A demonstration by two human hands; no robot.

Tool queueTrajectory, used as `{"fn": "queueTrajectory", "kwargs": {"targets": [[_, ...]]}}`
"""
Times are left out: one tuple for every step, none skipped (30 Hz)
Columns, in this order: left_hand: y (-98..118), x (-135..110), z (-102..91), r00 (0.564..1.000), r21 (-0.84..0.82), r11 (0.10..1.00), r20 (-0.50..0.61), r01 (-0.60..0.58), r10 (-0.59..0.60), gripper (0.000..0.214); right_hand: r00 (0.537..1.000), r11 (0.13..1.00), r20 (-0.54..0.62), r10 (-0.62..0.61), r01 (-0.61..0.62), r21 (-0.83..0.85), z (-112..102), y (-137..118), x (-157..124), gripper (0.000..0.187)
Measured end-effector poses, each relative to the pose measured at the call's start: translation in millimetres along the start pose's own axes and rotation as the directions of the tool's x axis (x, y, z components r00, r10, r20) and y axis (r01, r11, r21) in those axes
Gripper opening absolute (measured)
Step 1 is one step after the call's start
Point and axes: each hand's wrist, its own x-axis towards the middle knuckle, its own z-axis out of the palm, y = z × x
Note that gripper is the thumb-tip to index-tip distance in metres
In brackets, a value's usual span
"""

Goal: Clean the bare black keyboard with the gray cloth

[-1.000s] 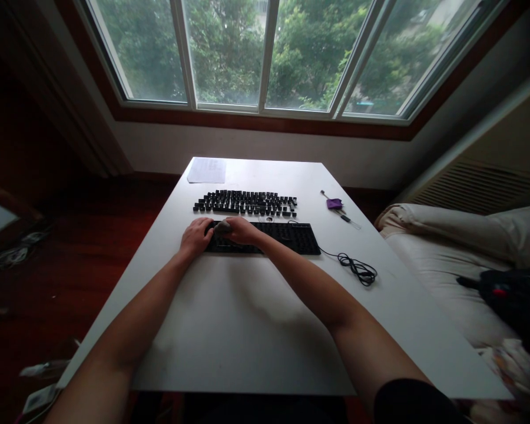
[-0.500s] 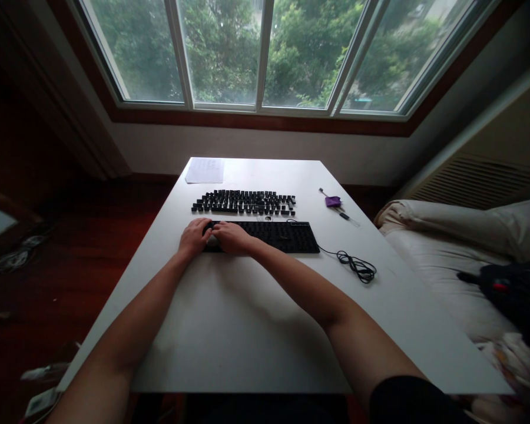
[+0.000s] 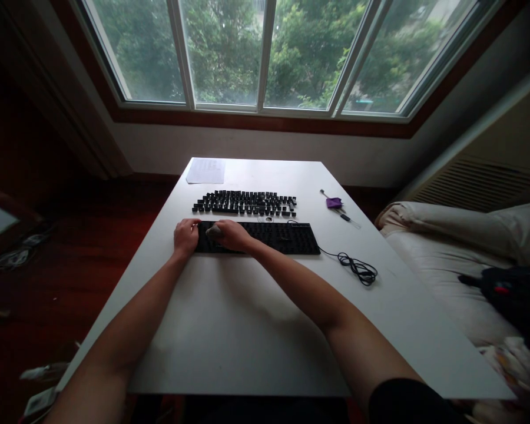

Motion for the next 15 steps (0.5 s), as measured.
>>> {"fn": "queueTrajectory", "kwargs": {"targets": [[-0.7,0.0,0.0,1.000,0.014,1.000,0.000,0.015,-0.015,0.032,1.000,0.999,0.015,-0.006,0.007,-0.047,1.1,-3.3,0.2,0.014],[-1.2,0.1,0.1,1.000,0.024,0.999,0.004,0.024,-0.024,0.031,0.999,0.995,0.031,-0.014,0.016,-0.096,2.7,-6.6,0.1,0.015],[-1.6,0.4,0.4,0.999,0.030,0.999,0.009,0.032,-0.032,0.030,0.999,0.989,0.045,-0.021,0.027,-0.143,4.5,-9.5,0.0,0.016],[-2.3,1.0,0.5,0.999,0.030,0.999,0.015,0.041,-0.042,0.030,0.998,0.982,0.057,-0.030,0.040,-0.183,6.4,-11.9,-0.1,0.018],[-3.4,1.8,0.6,0.998,0.023,0.999,0.025,0.049,-0.050,0.029,0.997,0.975,0.068,-0.041,0.055,-0.215,8.2,-13.8,-0.3,0.019],[-5.1,3.0,0.5,0.998,0.007,0.998,0.042,0.055,-0.056,0.029,0.996,0.969,0.077,-0.054,0.071,-0.238,9.6,-15.1,-0.4,0.019],[-7.3,4.3,0.1,0.996,-0.014,0.998,0.063,0.057,-0.056,0.029,0.994,0.963,0.085,-0.070,0.090,-0.253,10.5,-15.7,-0.5,0.020],[-9.8,5.6,-0.4,0.995,-0.039,0.998,0.087,0.054,-0.050,0.029,0.992,0.959,0.093,-0.090,0.111,-0.262,11.0,-15.5,-0.5,0.020],[-12.2,6.9,-1.1,0.993,-0.061,0.997,0.112,0.047,-0.040,0.029,0.988,0.955,0.099,-0.115,0.138,-0.263,11.0,-14.6,-0.5,0.019],[-14.4,8.0,-1.8,0.991,-0.076,0.996,0.133,0.038,-0.028,0.030,0.983,0.951,0.105,-0.148,0.170,-0.257,10.5,-13.0,-0.3,0.019],[-15.9,8.8,-2.6,0.989,-0.082,0.996,0.147,0.030,-0.017,0.030,0.977,0.948,0.109,-0.185,0.207,-0.243,9.8,-10.7,0.0,0.019],[-16.6,9.3,-3.3,0.988,-0.078,0.997,0.154,0.023,-0.011,0.030,0.968,0.944,0.112,-0.224,0.244,-0.221,9.0,-7.9,0.4,0.019],[-16.6,9.4,-3.8,0.988,-0.067,0.998,0.155,0.019,-0.008,0.030,0.958,0.941,0.120,-0.261,0.280,-0.188,8.2,-4.6,1.2,0.019],[-16.1,9.3,-4.1,0.989,-0.053,0.998,0.151,0.017,-0.009,0.030,0.947,0.940,0.131,-0.292,0.310,-0.142,7.7,-1.0,2.2,0.018],[-15.4,9.1,-4.2,0.989,-0.040,0.999,0.145,0.016,-0.010,0.030,0.938,0.941,0.143,-0.315,0.329,-0.086,7.6,2.6,3.5,0.016]]}}
